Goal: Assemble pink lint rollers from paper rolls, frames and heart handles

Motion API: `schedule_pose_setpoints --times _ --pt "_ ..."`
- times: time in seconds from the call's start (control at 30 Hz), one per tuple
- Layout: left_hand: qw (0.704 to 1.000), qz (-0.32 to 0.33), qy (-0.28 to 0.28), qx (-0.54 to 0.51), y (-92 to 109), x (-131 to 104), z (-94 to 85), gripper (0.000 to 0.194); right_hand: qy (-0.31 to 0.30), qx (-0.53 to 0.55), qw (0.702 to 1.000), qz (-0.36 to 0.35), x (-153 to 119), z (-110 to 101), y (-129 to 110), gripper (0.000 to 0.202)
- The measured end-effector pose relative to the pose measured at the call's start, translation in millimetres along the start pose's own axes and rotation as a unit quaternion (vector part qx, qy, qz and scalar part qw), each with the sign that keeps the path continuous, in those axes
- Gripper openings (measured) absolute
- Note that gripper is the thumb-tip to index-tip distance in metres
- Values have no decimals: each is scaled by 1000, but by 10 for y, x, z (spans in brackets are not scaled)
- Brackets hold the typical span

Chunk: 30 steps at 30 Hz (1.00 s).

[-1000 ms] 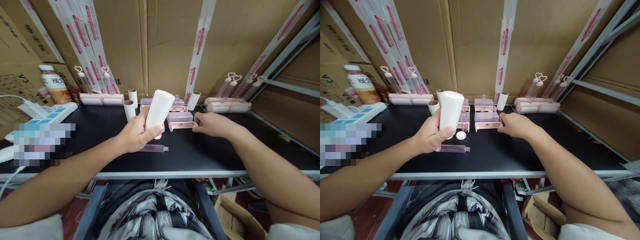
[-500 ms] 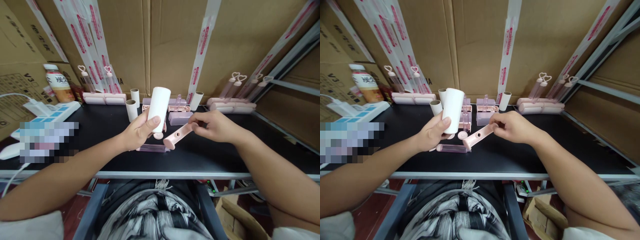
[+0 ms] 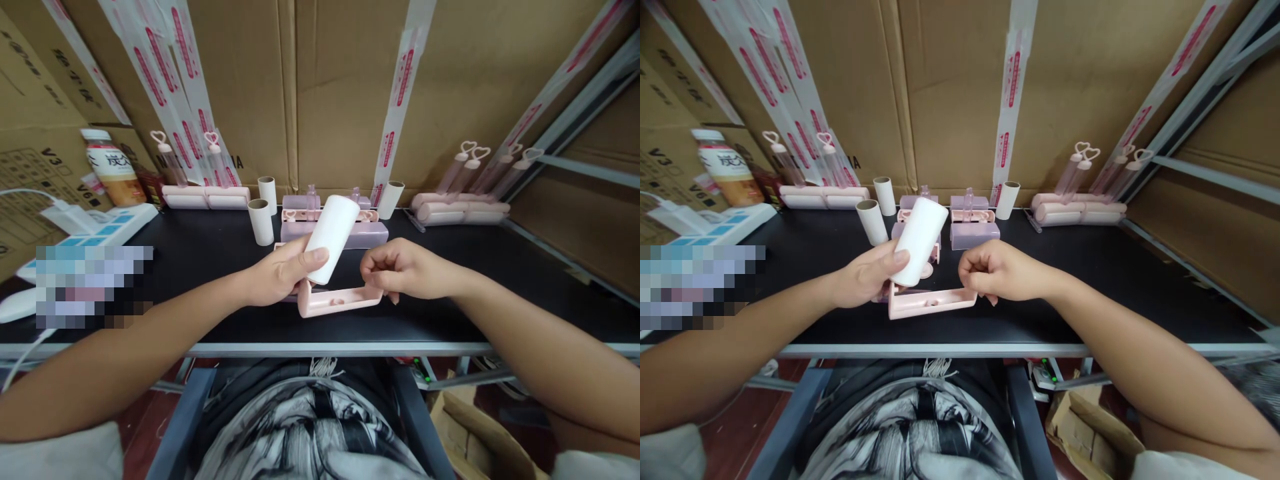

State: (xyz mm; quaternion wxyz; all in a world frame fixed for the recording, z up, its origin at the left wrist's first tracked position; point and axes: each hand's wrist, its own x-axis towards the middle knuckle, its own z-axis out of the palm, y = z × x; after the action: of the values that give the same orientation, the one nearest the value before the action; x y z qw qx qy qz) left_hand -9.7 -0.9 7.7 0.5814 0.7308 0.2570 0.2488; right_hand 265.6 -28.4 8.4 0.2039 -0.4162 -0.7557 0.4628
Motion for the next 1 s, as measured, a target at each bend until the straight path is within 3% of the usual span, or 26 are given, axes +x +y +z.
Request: schedule_pose_setpoints --times 0.23,0.33,0.43,0.5,0.63,0.73,0.8,0.87,0.93,1.0 --pt "993 -71 -58 -71 -78 32 -70 68 43 93 994 42 32 31 -48 15" --pt "991 -79 -18 -106 -85 41 -56 66 80 108 991 21 40 24 -43 22" --pt "991 -40 37 -123 -51 38 -20 60 104 112 988 -35 62 4 -17 30" --pt "991 -24 41 -125 -25 34 0 59 109 104 987 -54 76 15 5 31" --pt "997 -27 33 -67 -38 33 41 61 175 -12 983 -46 65 184 30 12" --pt "997 19 67 -18 -80 28 78 62 269 -206 921 -190 -4 409 4 6" --pt "994 60 90 -10 -87 20 95 60 221 -262 878 -334 -62 559 -19 16" --pt "991 84 102 -11 -71 14 101 57 89 -303 845 -432 -100 693 -22 24" --pt "990 92 105 -11 -49 15 99 56 -15 -378 805 -457 -105 807 1 23" --pt "990 92 106 -6 -36 21 93 56 -62 -436 776 -450 -80 884 38 17"
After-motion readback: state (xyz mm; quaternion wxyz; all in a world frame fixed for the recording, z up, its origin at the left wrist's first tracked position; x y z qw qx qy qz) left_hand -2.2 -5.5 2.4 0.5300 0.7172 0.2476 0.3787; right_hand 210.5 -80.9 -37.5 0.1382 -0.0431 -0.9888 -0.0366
